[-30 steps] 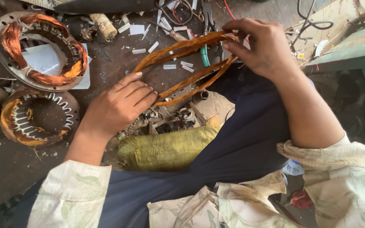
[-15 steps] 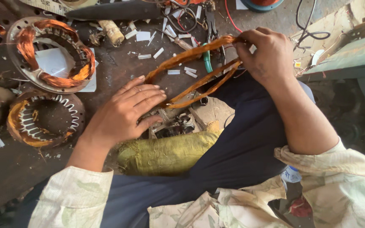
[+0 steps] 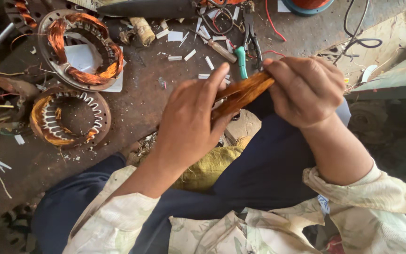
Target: The person winds copper wire into the slots of a motor stator, then strips the insulation from the wire ends using a knife and pliers. The person continues winding the wire into the stator slots.
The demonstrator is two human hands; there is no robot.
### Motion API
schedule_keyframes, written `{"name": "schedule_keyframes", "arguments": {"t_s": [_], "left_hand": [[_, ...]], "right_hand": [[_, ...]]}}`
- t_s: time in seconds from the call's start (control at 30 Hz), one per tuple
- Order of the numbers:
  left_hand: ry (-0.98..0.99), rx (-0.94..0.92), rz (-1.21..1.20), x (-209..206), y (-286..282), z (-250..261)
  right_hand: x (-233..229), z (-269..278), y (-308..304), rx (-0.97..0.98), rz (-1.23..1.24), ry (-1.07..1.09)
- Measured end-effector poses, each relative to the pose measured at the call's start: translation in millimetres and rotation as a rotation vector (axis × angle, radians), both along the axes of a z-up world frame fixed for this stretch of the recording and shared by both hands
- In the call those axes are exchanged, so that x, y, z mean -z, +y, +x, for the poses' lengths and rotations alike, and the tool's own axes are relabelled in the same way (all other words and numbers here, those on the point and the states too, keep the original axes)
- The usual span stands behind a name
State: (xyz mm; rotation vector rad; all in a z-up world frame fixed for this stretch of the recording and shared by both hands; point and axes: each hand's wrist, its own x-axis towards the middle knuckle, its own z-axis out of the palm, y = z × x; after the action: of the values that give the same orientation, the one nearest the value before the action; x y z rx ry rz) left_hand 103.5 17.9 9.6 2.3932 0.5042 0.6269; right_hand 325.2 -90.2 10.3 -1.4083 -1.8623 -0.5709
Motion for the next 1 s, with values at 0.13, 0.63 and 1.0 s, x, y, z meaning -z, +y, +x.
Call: {"name": "schedule_keyframes", "arguments": {"t_s": [0.13, 0.63, 1.0], "left_hand": [[0.157, -0.011, -0.459, -7, -14, -10], [-0.052, 0.078, -1.183, 18, -47, -30], [0.118, 0.315, -1.211, 13, -70, -33]], "right_hand": [[5, 2, 3, 0.002, 0.057, 0.003], [-17, -23, 21, 0.019, 0.082, -0.161], [46, -4, 22, 0.202, -0.061, 0.811]]}}
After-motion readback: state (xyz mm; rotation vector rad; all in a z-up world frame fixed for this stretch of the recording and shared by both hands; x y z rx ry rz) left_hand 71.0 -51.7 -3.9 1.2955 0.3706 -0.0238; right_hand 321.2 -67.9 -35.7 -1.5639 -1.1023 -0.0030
